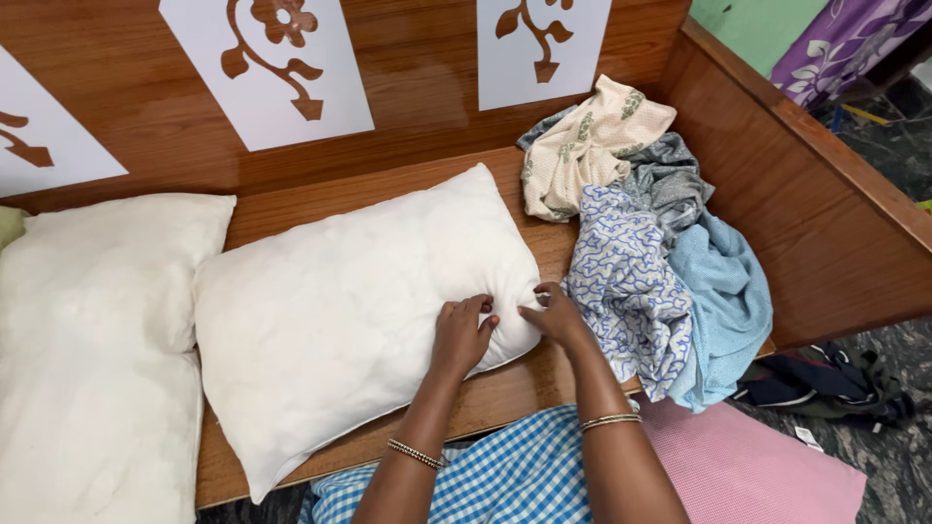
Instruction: The person inserts a white pillow into a patterned pillowcase on a wooden bench. They align the pillow, tuck the corners into the case, and smooth the fabric to fit the pillow inside.
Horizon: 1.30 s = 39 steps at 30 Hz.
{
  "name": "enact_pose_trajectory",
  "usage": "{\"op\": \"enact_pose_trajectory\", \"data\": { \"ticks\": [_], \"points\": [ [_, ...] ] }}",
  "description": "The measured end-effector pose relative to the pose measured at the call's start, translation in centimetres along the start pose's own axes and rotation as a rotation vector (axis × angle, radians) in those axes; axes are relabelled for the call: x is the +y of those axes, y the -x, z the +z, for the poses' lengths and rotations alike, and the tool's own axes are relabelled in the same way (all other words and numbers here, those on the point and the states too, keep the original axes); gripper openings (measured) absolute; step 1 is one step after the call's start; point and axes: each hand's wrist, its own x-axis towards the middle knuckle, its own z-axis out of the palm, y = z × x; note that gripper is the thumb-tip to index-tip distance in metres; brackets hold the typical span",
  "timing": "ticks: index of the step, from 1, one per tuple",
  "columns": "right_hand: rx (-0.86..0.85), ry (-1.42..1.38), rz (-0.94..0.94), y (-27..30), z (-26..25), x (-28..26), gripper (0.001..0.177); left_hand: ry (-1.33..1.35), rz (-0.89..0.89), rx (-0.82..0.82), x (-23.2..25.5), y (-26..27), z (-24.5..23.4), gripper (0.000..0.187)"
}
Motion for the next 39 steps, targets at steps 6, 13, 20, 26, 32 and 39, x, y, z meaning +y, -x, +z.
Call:
{"op": "enact_pose_trajectory", "data": {
  "ticks": [6,13,20,26,32,39],
  "points": [
    [0.126,0.339,-0.039,1.7,2.4,-3.0,0.069,-0.052,0.033,-0.010,-0.5,0.0,0.1,0.039],
    [0.177,0.388,-0.029,2.1,2.6,-4.8,0.060,-0.026,-0.011,-0.025,-0.7,-0.1,-0.1,0.038],
    [0.288,0.126,-0.107,1.6,-2.3,-6.3,0.047,0.099,0.021,0.202,-3.1,-1.0,1.3,0.020],
    [0.348,0.176,-0.004,1.7,-2.0,-5.5,0.027,0.102,0.058,0.127,-2.7,-0.4,0.7,0.029],
    [0.448,0.524,-0.096,1.8,-3.4,-5.7,0.033,-0.023,0.190,0.059,-0.8,0.5,-1.2,0.029],
    [-0.024,0.341,-0.055,1.2,-1.9,-6.1,0.075,-0.111,0.122,0.078,1.2,0.8,-4.2,0.024]
  ]
}}
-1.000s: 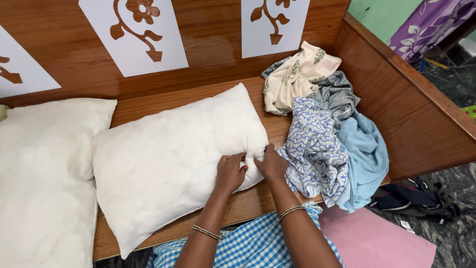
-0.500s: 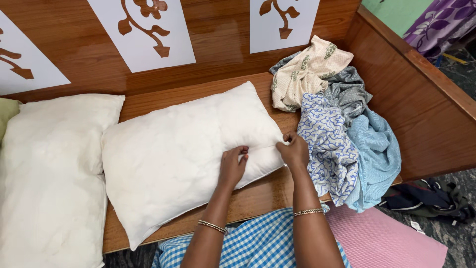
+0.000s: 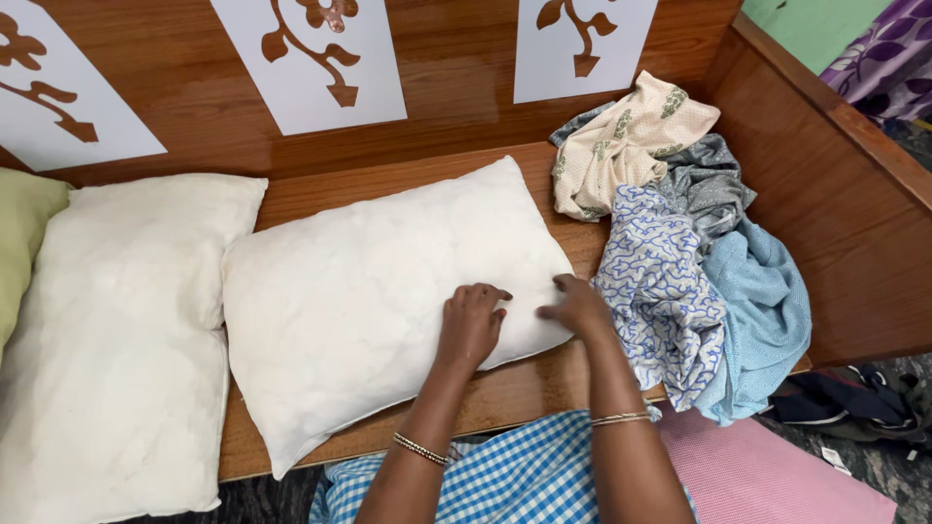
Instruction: The person inserts a white pillow into a patterned pillowcase on a wooden bench. They align the pillow, tuck the corners into the case, and smooth the fabric to fit the pillow inside.
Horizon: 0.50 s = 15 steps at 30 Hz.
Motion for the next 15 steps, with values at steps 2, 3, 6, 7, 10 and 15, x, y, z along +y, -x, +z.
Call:
{"op": "enact_pose_trajectory", "data": {
  "ticks": [2,3,6,7,10,15],
  "points": [
    [0.073,0.168,-0.016,0.4,2.6,-1.7,0.084,-0.014,-0.019,0.030,-0.1,-0.1,-0.7,0.023],
    [0.122,0.191,-0.017,1.0,3.5,-2.3,0.080,-0.017,-0.031,0.044,-0.2,-0.1,-0.9,0.023],
    [0.209,0.147,0.003,1.8,3.6,-3.0,0.065,-0.026,-0.063,0.042,-0.4,0.3,-1.1,0.025],
    [0.231,0.111,0.010,1.8,3.2,-3.4,0.060,-0.032,-0.070,0.038,-0.5,0.2,-1.1,0.025],
    [0.196,0.005,0.047,2.2,1.3,-4.7,0.045,-0.078,-0.043,0.021,-0.6,0.5,-1.0,0.029],
    [0.478,-0.059,-0.062,1.9,-1.1,-4.5,0.014,-0.005,-0.119,-0.014,-0.9,0.4,-1.9,0.037]
  ]
}}
